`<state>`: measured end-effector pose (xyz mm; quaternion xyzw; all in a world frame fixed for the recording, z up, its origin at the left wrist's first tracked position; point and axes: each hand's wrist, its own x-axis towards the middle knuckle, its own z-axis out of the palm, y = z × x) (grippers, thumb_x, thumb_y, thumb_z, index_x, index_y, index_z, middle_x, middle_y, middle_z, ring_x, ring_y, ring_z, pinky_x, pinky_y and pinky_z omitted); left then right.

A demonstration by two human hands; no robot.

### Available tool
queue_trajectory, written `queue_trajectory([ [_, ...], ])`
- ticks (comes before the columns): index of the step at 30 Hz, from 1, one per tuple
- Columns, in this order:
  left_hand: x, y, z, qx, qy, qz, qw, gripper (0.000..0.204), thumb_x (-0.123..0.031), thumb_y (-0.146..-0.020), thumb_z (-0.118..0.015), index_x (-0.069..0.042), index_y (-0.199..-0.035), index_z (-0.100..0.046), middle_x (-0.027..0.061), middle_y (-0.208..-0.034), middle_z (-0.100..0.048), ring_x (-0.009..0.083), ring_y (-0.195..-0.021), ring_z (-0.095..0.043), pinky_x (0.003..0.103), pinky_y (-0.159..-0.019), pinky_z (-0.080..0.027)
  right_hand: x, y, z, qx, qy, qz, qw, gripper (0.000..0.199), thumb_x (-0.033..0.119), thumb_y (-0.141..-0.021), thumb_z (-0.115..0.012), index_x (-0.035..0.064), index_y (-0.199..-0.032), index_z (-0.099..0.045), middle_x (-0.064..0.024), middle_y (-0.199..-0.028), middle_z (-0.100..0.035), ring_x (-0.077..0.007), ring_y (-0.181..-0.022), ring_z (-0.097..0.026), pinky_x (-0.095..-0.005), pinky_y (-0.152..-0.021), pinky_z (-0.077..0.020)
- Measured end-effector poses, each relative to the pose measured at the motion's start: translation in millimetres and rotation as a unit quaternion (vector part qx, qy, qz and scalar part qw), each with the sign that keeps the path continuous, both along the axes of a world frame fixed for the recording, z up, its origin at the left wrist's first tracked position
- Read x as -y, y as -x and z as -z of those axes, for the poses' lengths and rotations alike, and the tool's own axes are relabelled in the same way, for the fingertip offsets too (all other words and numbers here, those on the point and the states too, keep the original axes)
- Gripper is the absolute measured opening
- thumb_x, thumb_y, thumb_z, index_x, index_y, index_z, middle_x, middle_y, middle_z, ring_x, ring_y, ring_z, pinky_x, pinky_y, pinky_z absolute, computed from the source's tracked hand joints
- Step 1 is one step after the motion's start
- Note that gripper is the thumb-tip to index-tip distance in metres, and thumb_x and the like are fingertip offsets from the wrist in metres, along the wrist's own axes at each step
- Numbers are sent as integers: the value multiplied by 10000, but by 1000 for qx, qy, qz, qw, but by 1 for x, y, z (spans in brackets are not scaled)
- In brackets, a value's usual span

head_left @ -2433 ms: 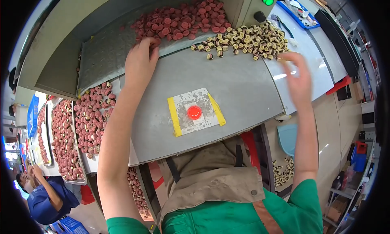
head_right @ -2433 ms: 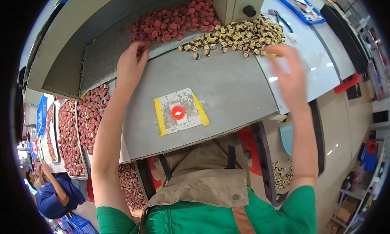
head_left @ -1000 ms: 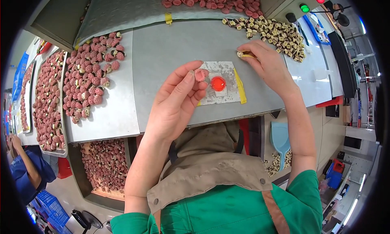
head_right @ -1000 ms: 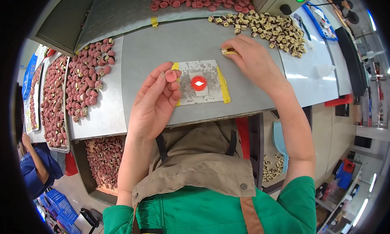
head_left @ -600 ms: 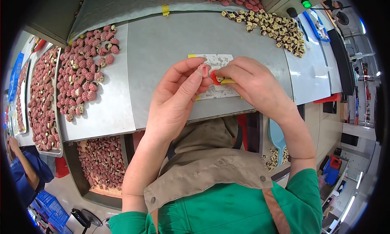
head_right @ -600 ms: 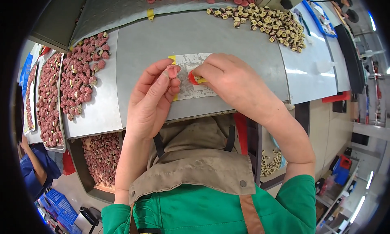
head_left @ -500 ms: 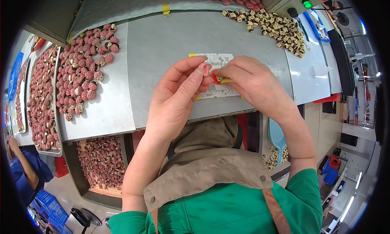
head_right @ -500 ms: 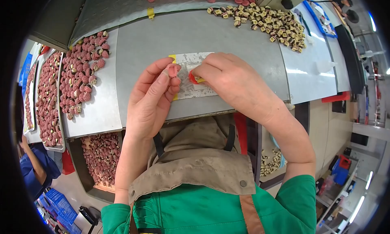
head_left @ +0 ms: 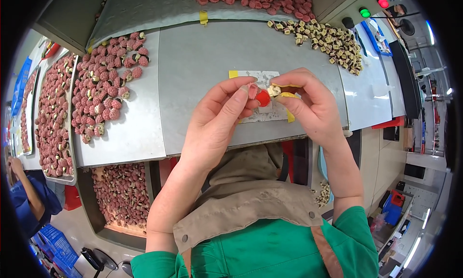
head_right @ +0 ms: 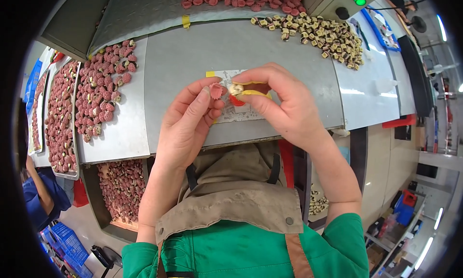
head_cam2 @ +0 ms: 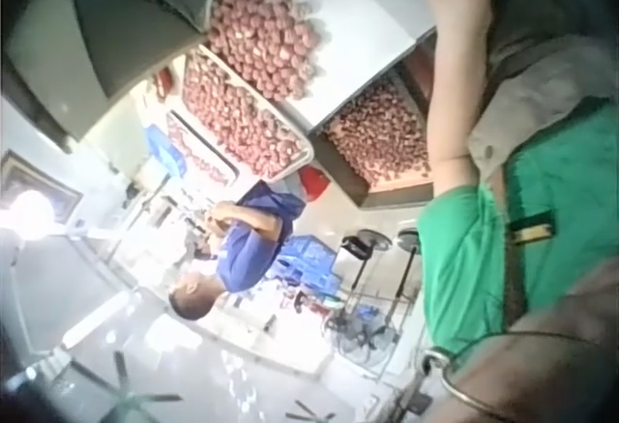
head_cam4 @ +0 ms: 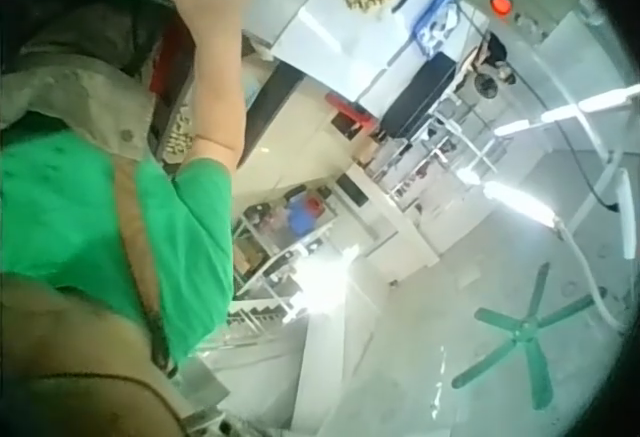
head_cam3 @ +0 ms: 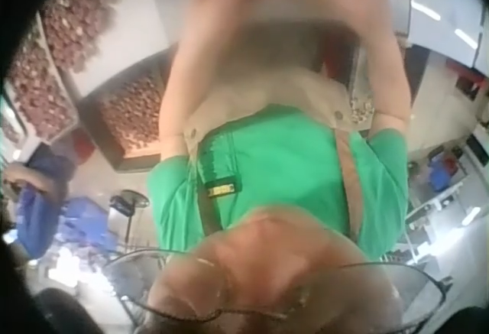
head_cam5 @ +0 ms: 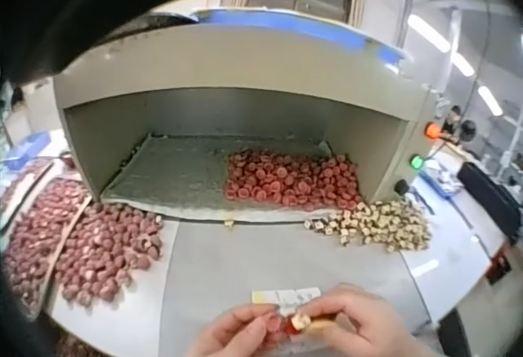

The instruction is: The person assembles miniature figurine pieces by picking up components, applying adhesive from a container, and joining the parts together by hand.

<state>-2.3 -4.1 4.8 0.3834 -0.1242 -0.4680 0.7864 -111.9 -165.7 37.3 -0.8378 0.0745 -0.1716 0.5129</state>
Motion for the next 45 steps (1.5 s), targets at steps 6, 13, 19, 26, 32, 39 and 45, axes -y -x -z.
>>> queue_trajectory([
  [6, 2, 0, 4, 3, 22, 14, 1000, 312, -197, -979, -527, -9, -1228, -526, 58, -1089, -613, 111, -977, -574, 248, -869, -452, -4, -14, -8, 75, 130, -35, 988, 243, -17, -815, -634, 33, -1052, -622, -86, -951, -623, -214, -864, -610, -316, -769, -502],
  [13, 4, 0, 4, -4, 15, 0, 1000, 291, -164, -967, -548, 0, -1207, -534, 70, -1087, -611, 115, -965, -579, 255, -882, -462, -8, -15, -3, 110, 197, -33, 974, 253, -20, -803, -646, 33, -1048, -616, -84, -931, -622, -234, -847, -615, -316, -747, -515],
  [19, 9, 15, 5, 122, 21, -106, 987, 259, -116, -947, -575, 16, -1168, -547, 73, -1098, -609, 116, -1013, -576, 269, -904, -469, -17, -11, 12, 68, 37, 21, 997, 284, -8, -801, -656, 15, -1073, -577, -102, -934, -616, -254, -851, -604, -333, -756, -503],
  [26, 3, 3, -1, 122, -9, -13, 992, 296, -161, -974, -531, 21, -1208, -533, 75, -1107, -609, 120, -995, -584, 273, -889, -480, -14, -10, 10, 166, 258, -1, 952, 279, 6, -768, -689, 37, -1025, -585, -88, -919, -607, -242, -801, -605, -317, -679, -507],
  [32, 2, 4, -2, 85, -19, 20, 996, 399, -142, -958, -536, 7, -1316, -441, 84, -1084, -608, 125, -1007, -577, 277, -887, -468, -17, -5, 3, 75, 69, 26, 994, 335, 131, -766, -735, 53, -1063, -601, -82, -979, -588, -225, -923, -578, -323, -792, -481],
  [39, 11, 18, -4, 164, -32, -11, 986, 598, -67, -882, -612, -12, -1393, -306, 93, -1051, -589, 126, -982, -569, 279, -881, -459, -7, -9, 13, 70, 55, -31, 996, 241, 87, -727, -736, 69, -951, -650, -58, -951, -589, -205, -906, -572, -316, -795, -480],
  [45, 11, 19, -9, 186, -55, -15, 981, 590, -22, -861, -616, -13, -1379, -334, 85, -1040, -589, 139, -977, -572, 281, -877, -459, -9, -11, 13, 103, 150, -23, 983, 239, 41, -704, -723, 71, -929, -647, -58, -912, -600, -225, -879, -581, -325, -775, -489],
])
